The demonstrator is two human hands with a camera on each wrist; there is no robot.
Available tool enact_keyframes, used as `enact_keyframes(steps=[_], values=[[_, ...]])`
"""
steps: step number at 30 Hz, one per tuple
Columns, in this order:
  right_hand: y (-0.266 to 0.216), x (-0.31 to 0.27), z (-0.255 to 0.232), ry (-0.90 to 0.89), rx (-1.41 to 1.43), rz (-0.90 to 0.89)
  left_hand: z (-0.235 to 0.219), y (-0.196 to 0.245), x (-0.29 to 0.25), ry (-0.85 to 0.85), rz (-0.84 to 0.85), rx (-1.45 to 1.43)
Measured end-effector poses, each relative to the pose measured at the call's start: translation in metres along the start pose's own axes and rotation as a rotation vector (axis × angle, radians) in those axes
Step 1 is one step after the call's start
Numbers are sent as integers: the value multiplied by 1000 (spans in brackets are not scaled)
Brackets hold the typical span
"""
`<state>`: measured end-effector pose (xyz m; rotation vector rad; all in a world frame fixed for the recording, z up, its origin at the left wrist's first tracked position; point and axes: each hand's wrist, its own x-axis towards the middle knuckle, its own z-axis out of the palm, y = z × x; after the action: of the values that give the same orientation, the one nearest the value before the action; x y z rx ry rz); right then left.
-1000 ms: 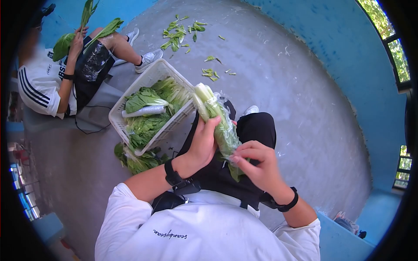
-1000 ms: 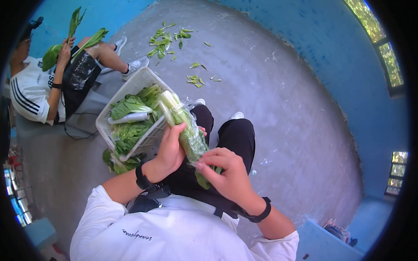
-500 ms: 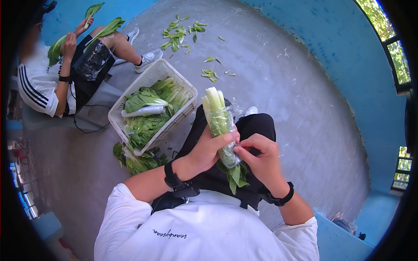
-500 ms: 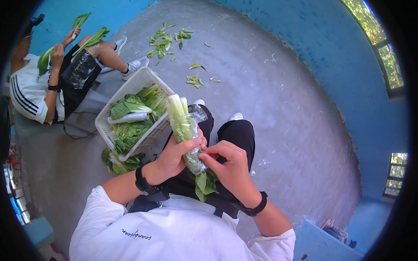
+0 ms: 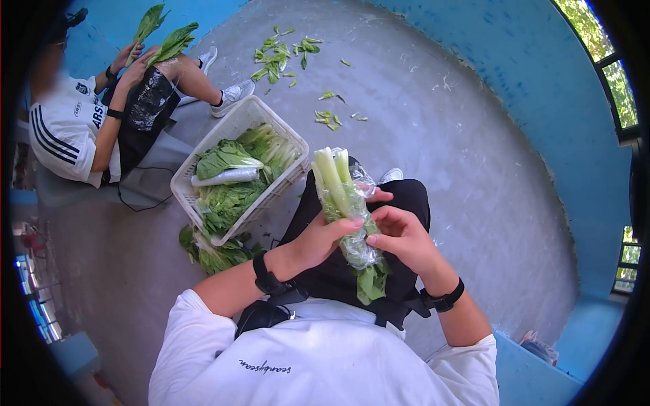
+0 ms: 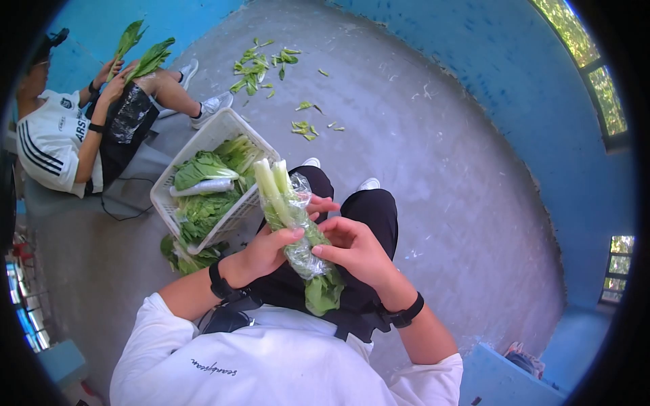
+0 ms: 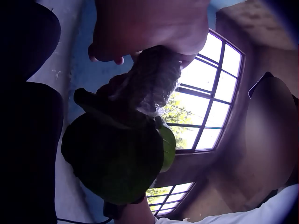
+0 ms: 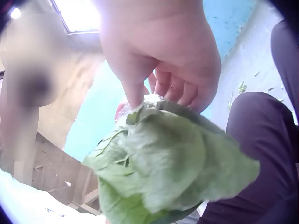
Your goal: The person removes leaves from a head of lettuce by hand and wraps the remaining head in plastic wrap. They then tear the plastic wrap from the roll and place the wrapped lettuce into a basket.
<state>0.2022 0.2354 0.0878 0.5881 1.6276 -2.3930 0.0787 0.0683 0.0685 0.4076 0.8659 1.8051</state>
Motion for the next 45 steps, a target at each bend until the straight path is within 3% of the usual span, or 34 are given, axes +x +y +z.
enact_keyframes(steps=[1, 5, 8, 9, 13, 16, 19, 21, 24, 32, 35, 37, 42, 45], values=[[6, 0, -2, 17, 8, -41, -5, -4, 2, 3, 15, 79], [13, -2, 1, 217, -58, -218, -8, -13, 5, 126, -44, -158], [13, -1, 1, 314, -630, -493, 3, -15, 1, 155, -109, -144], [15, 0, 4, 311, -689, -591, 5, -18, 2, 202, -83, -73], [13, -4, 5, 258, -872, -547, 1, -19, 5, 266, -141, 46], [6, 0, -5, 181, -991, -717, -1, -19, 5, 295, -106, 106], [-8, -2, -9, 198, -1104, -786, -3, -21, 4, 343, -36, 285], [-13, -3, -7, 308, -1044, -804, 1, -20, 5, 360, -10, 419], [-32, -2, 8, 378, -1054, -862, 4, -24, 4, 308, 78, 578], [-43, -2, 12, 401, -1330, -985, 13, -15, 2, 94, -6, 873], [-55, -3, 18, 357, -1429, -955, 12, -15, 0, 15, -62, 996], [-61, -4, 14, 310, -1412, -807, 19, -7, -1, -34, -115, 1102], [-65, -7, 8, 211, -1120, -375, 22, -17, -5, -28, 20, 1327], [-63, -11, 2, 191, -1170, -375, 27, -11, -6, -28, 46, 1383]])
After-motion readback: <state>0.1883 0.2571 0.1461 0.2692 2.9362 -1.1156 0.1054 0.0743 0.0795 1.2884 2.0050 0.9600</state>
